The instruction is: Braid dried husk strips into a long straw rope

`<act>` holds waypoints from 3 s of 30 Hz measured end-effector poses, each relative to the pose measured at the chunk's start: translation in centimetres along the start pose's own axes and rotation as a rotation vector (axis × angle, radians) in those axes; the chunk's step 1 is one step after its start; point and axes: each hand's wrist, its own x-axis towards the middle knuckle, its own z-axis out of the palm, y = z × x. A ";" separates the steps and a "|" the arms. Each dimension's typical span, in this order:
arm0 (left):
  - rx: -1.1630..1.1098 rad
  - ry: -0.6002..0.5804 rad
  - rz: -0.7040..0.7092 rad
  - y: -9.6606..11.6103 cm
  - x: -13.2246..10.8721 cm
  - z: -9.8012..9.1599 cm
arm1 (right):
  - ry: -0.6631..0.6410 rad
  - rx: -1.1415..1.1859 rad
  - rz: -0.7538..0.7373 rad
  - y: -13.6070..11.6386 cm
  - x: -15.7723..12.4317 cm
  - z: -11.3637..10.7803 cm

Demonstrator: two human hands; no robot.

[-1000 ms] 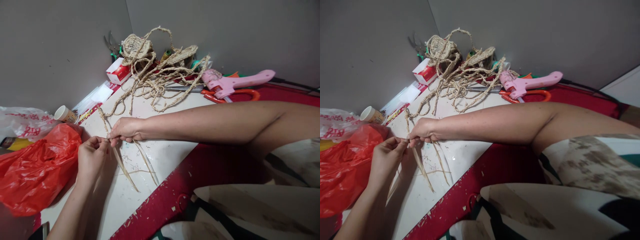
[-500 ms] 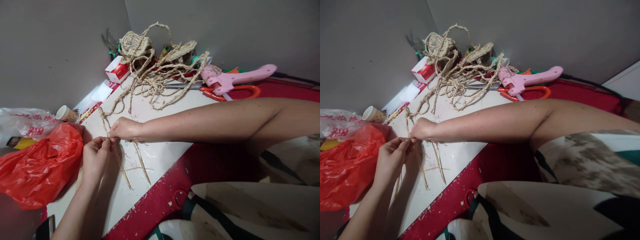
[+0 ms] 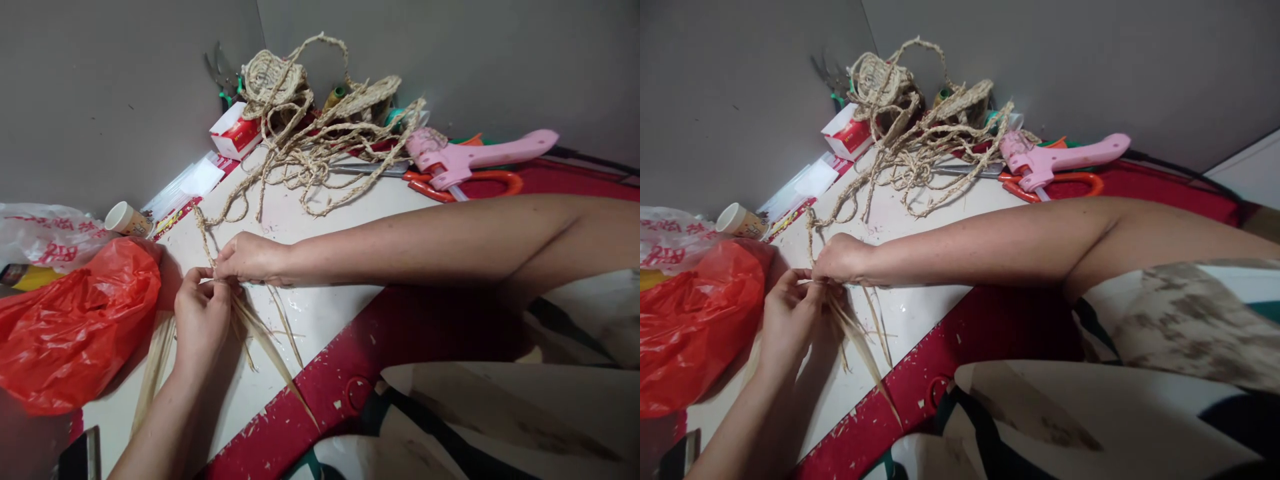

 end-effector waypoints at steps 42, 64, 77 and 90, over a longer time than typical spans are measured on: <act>-0.420 -0.158 -0.310 -0.4 1.8 -1.3 | -0.208 -0.357 -0.063 0.0 1.7 -3.0; -0.311 -0.360 -0.303 -0.9 2.2 -2.0 | -0.164 -0.562 -0.181 -0.3 1.2 -2.6; -0.437 -0.392 -0.387 -1.1 2.5 -2.2 | -0.170 -0.691 -0.208 -1.8 1.0 -3.5; -0.426 -0.313 -0.298 -1.3 2.0 -1.6 | -0.272 -0.991 -0.193 -2.8 -1.1 -2.4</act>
